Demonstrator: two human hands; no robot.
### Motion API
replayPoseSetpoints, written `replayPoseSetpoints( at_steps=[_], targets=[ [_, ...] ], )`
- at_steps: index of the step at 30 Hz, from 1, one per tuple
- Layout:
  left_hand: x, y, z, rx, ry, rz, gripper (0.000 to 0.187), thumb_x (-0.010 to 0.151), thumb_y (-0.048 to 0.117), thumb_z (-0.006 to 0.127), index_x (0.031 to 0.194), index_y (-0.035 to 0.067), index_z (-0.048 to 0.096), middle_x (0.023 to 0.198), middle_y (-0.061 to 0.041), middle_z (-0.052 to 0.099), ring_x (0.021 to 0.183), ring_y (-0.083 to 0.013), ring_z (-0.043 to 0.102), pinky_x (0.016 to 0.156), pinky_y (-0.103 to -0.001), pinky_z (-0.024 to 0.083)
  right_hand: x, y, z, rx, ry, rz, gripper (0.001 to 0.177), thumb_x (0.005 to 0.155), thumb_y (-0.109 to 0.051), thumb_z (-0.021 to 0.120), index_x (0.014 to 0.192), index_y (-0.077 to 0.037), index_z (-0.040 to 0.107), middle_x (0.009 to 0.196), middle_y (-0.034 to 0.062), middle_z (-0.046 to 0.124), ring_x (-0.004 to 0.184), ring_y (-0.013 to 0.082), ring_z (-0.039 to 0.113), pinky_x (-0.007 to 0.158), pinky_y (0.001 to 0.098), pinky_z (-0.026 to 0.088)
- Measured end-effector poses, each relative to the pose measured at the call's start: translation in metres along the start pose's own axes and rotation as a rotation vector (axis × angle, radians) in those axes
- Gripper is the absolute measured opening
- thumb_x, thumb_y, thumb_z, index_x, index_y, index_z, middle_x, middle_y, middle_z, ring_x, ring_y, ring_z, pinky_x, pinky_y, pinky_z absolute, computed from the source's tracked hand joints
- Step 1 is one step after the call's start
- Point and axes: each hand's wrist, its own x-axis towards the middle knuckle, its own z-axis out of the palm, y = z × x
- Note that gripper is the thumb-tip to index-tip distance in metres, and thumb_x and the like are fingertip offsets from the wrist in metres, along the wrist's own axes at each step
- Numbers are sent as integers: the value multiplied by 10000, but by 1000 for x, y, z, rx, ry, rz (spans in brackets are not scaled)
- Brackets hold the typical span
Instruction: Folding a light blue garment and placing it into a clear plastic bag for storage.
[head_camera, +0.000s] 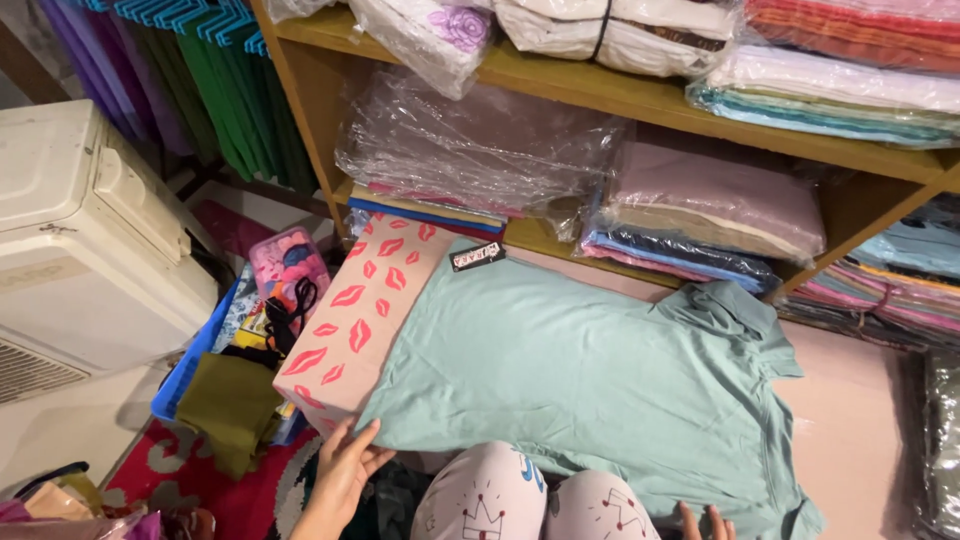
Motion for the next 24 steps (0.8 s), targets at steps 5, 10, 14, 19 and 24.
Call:
replayPoseSetpoints(
  at_steps=[5,10,14,19,24],
  targets=[
    [-30,27,29,361,32,193,482,939,-41,603,1410,56,570,1027,-167,620,802,-238,538,769,-365,483,40,-88,-72,-109,-143,-74,545,671,-465,777,1133,-176,764,1284,140,592,1182,324,590,1120,470,493],
    [-9,13,4,634,-302,430,626,741,-197,545,1312,-15,724,955,-45,556,605,-111,476,522,-225,381,60,-85,-89,-116,-232,-51,432,619,-370,846,1028,-240,793,1065,45,635,955,222,620,979,385,528],
    [-13,8,13,1787,45,1064,889,588,90,732,1442,216,518,1442,-134,426,1222,-352,510,1088,-504,388,100,-126,-104,-85,-214,-94,560,641,-389,828,1130,-129,746,1226,179,650,1123,354,655,972,464,557],
    [13,-34,32,1902,-92,1699,1864,-71,-136,717,1607,142,-46,1720,-80,-113,1565,-268,-80,1207,-619,-18,118,-218,-101,-471,-307,-284,521,948,-263,649,1464,-317,603,1584,-22,586,1467,233,569,1294,487,295],
    [-10,-39,47,1677,-478,1495,708,860,202,585,1508,3,380,1626,-202,345,1536,-344,272,1241,-602,109,119,-249,-100,-419,-380,-246,570,883,-464,586,1444,-367,568,1586,-57,536,1483,190,502,1304,671,236]
  ],
)
